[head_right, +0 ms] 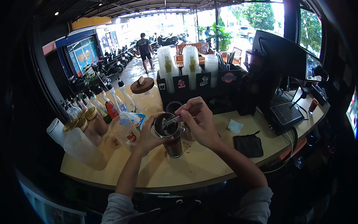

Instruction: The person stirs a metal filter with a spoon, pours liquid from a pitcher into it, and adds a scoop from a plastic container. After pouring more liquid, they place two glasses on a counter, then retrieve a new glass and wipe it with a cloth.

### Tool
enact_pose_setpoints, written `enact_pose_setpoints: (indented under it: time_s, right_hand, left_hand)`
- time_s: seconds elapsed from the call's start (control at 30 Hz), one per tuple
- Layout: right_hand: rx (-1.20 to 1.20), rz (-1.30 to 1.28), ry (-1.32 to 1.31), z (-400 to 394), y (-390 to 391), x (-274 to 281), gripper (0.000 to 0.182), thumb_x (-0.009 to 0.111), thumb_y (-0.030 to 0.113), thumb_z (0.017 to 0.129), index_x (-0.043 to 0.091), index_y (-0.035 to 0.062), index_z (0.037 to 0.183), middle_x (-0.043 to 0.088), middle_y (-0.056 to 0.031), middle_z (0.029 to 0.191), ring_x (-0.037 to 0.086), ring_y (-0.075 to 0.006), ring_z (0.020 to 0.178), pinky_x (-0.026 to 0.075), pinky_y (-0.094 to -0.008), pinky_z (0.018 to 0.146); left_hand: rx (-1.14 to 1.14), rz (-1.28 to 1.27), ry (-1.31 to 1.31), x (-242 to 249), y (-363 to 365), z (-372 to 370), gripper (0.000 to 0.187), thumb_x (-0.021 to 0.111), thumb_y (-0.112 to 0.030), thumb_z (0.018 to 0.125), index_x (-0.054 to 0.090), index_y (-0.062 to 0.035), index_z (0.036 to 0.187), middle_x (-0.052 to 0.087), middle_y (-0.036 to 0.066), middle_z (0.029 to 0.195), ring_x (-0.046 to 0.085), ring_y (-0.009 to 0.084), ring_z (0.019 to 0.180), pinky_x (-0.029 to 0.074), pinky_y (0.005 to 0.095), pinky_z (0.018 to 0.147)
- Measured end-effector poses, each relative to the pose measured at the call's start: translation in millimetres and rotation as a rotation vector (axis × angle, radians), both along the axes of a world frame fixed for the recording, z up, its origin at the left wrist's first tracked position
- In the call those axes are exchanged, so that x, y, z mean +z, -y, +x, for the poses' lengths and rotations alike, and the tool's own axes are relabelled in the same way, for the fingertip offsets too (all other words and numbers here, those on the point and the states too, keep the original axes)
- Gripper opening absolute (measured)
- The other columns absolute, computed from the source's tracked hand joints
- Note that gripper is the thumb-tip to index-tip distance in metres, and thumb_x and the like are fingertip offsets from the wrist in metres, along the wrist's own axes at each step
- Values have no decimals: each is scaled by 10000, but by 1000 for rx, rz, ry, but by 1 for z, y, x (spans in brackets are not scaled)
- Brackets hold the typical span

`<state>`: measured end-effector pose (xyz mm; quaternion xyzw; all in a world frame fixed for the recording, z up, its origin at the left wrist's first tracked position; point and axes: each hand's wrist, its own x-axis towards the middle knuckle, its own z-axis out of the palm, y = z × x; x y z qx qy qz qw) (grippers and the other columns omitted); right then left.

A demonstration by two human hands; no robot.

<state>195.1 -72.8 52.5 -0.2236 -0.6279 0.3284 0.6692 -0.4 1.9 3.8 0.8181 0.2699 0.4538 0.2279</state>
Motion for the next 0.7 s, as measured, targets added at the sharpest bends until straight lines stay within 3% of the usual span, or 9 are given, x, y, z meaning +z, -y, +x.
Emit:
enact_pose_setpoints:
  time_s: [0.33, 0.43, 0.5, 0.7]
  right_hand:
    - [-36, -60, 51, 2, -4, -12, 112, 508, 52, 936, 431, 27, 1014, 583, -110, 979, 621, -130, 862, 540, -279, 773]
    - [-36, -60, 38, 2, -7, -15, 111, 507, 45, 934, 433, 24, 1014, 585, -112, 978, 623, -134, 863, 541, -281, 770]
    - [-46, -51, 37, 2, -7, -16, 113, 507, 41, 933, 433, 22, 1017, 586, -114, 977, 624, -138, 865, 542, -283, 768]
    - [-112, 4, 4, 14, 9, -13, 72, 505, 36, 930, 467, -1, 980, 589, -127, 971, 628, -156, 858, 549, -294, 771]
  left_hand:
    - [-40, -116, 65, -20, -1, -1, 790, 874, -290, 578, 494, -27, 1218, 613, 116, 1121, 597, 214, 1055, 454, 344, 947]
    - [-40, -119, 71, -24, -3, -3, 809, 872, -299, 581, 481, -23, 1233, 611, 118, 1128, 595, 213, 1059, 448, 346, 955]
    - [-53, -198, 86, -23, -2, -4, 813, 872, -249, 591, 465, -30, 1260, 559, 100, 1202, 534, 205, 1143, 395, 350, 1014]
    - [-45, -219, 75, -20, -4, -7, 806, 869, -233, 597, 463, -27, 1262, 558, 91, 1199, 533, 195, 1139, 389, 342, 1016]
